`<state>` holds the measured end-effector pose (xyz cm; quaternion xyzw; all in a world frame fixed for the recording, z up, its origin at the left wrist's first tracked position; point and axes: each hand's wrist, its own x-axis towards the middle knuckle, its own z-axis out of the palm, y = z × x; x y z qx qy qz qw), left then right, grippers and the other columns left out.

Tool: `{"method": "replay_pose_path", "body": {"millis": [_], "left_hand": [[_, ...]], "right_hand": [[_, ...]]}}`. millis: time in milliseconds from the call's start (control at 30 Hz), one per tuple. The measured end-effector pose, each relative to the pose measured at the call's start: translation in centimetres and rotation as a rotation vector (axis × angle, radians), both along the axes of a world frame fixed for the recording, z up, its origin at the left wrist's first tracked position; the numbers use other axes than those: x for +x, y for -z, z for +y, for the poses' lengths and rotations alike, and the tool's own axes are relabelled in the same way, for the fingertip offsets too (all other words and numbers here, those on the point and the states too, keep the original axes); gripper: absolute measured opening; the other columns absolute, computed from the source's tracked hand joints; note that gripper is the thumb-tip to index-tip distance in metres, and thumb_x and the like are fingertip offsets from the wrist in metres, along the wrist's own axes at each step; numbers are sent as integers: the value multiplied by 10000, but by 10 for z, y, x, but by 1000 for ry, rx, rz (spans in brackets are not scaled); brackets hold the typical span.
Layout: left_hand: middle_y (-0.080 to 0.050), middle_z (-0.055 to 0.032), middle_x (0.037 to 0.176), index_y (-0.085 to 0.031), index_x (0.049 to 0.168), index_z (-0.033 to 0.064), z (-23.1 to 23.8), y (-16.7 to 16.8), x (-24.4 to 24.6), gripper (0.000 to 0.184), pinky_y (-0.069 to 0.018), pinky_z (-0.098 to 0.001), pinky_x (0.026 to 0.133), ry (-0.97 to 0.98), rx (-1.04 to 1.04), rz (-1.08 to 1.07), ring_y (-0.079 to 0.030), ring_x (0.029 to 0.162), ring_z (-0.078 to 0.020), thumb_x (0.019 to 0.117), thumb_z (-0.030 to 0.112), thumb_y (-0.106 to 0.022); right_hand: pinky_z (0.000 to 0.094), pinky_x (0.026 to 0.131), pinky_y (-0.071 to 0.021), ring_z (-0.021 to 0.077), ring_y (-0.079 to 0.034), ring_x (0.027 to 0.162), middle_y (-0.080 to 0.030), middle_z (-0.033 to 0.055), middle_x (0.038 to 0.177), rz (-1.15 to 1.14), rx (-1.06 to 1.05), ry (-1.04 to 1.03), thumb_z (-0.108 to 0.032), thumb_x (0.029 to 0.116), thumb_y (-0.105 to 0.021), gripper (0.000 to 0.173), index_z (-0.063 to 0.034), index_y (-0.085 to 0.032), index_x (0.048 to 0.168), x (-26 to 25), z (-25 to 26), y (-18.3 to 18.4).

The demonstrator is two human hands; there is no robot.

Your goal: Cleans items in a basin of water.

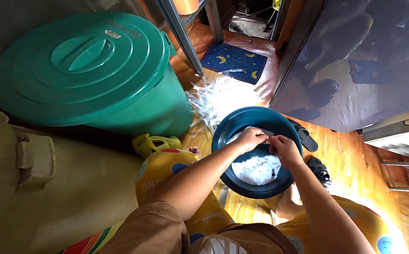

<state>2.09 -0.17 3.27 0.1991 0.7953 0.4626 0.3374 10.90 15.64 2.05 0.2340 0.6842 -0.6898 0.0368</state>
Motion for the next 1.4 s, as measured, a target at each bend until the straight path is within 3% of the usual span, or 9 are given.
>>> {"method": "replay_pose_path", "body": {"millis": [167,267,367,500,733,867,1000,1200,1400], "left_hand": [[-738,-82,1030,-762,1077,61,-4,1,-2,194,-544,-410,933,-66,60,-37,-685,969,-159,1011,225,-684],[-727,-94,983,-740,1065,30,-2,-4,1,249,-536,-420,909,-47,23,3,-674,926,-173,1040,256,-640],[-718,-135,984,-716,1080,-7,2,-7,5,387,-526,-462,938,16,-55,90,-676,947,-236,1097,322,-515],[-682,-197,1012,-686,1049,-40,6,-10,7,466,-496,-525,941,52,-116,132,-652,988,-314,1120,349,-438],[-728,-91,987,-756,1052,34,-6,-4,-5,207,-543,-397,898,65,23,-17,-672,920,-164,1005,225,-690],[-700,-117,968,-721,1069,13,-1,-8,-1,338,-525,-425,882,115,-94,67,-652,901,-206,1091,289,-527],[-678,-166,989,-692,1021,-20,5,-11,7,450,-496,-495,918,168,-150,121,-643,964,-278,1127,314,-409],[-727,-96,1068,-744,1119,44,-6,-6,-6,185,-548,-394,949,70,100,-23,-684,991,-161,1024,174,-654],[-723,-96,1107,-726,1166,57,-8,-11,-7,256,-526,-434,972,193,-5,-1,-672,1040,-181,1004,253,-695]], "right_hand": [[321,749,-599,158,-683,793,-684,80,895,-12,-159,48,-173,1099,-483,273,28,-667,1086,3,1,-7],[276,703,-585,110,-653,696,-661,47,784,38,-38,53,-95,1023,-621,131,23,-667,989,4,-4,-1],[246,636,-516,68,-568,604,-596,-1,683,77,150,36,-150,1062,-546,234,-15,-639,895,2,-8,6],[235,614,-485,57,-539,591,-578,-13,686,78,234,45,-195,1092,-493,335,-32,-619,828,0,-12,7],[275,721,-590,112,-657,703,-665,61,792,23,-20,48,-42,997,-643,75,29,-660,979,3,1,-6],[247,626,-511,73,-566,599,-593,7,687,31,199,-5,-138,1054,-560,206,-9,-642,916,3,-3,0],[256,598,-474,67,-525,582,-572,3,706,22,386,-30,-245,1100,-477,361,-27,-621,851,1,-9,1],[260,662,-572,90,-629,625,-634,22,702,39,68,88,-153,1073,-547,246,5,-642,911,2,2,-8],[245,708,-548,50,-631,691,-662,-1,753,72,385,-114,-180,1039,-599,207,-32,-707,941,8,2,-10]]}}
